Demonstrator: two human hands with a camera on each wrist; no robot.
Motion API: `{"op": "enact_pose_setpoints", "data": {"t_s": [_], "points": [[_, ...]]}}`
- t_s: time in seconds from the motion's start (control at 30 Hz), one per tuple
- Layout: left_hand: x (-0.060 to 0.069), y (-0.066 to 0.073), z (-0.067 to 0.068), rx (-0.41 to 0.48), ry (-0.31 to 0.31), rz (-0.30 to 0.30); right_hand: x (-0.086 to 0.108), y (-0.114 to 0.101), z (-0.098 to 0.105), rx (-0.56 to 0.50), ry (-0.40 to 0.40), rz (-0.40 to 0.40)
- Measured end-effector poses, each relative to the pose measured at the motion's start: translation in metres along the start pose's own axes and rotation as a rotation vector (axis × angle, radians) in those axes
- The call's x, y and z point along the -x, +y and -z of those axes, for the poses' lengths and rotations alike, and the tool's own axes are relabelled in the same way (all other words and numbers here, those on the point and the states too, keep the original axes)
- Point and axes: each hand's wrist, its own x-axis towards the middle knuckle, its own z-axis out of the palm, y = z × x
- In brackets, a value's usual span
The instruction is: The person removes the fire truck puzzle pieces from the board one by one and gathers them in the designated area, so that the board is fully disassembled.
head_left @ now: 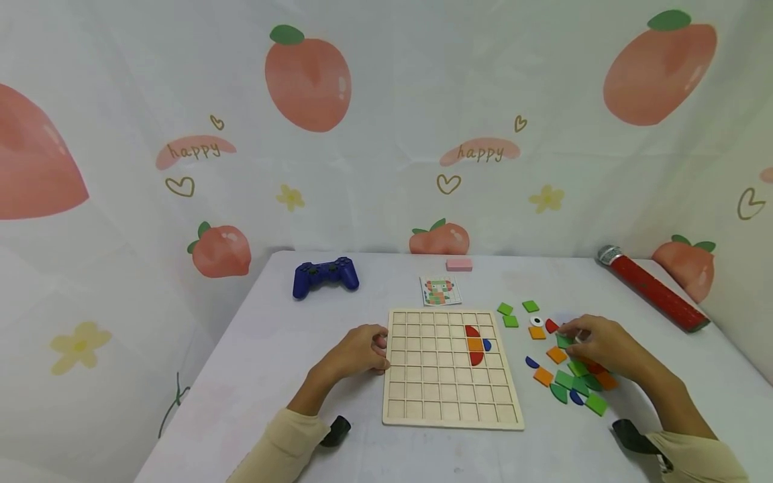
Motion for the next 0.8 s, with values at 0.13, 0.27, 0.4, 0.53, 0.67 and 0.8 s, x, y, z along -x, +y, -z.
{"op": "enact_pose_setpoints", "data": {"t_s": [0.13,0.27,0.4,0.53,0.67,0.8], "points": [[0.001,0.000,0.000,-0.004,0.004,-0.006,0.001,-0.001,0.001,0.008,-0.001,0.003],[0.001,0.000,0.000,-0.005,0.008,-0.010,0.001,-0.002,0.003,0.003,-0.010,0.008],[0.000,-0.001,-0.001,-0.007,0.007,-0.007,0.001,-0.004,0.003,-0.006,-0.020,0.007],[0.000,-0.001,0.000,-0.018,0.006,-0.015,0.001,-0.010,0.001,-0.021,-0.017,0.009],[0.000,-0.001,0.000,-0.014,0.005,-0.014,0.002,-0.019,-0.003,-0.024,-0.003,0.055],[0.000,-0.002,-0.001,-0.004,0.001,-0.001,0.002,-0.028,-0.007,-0.013,0.013,0.121]]}}
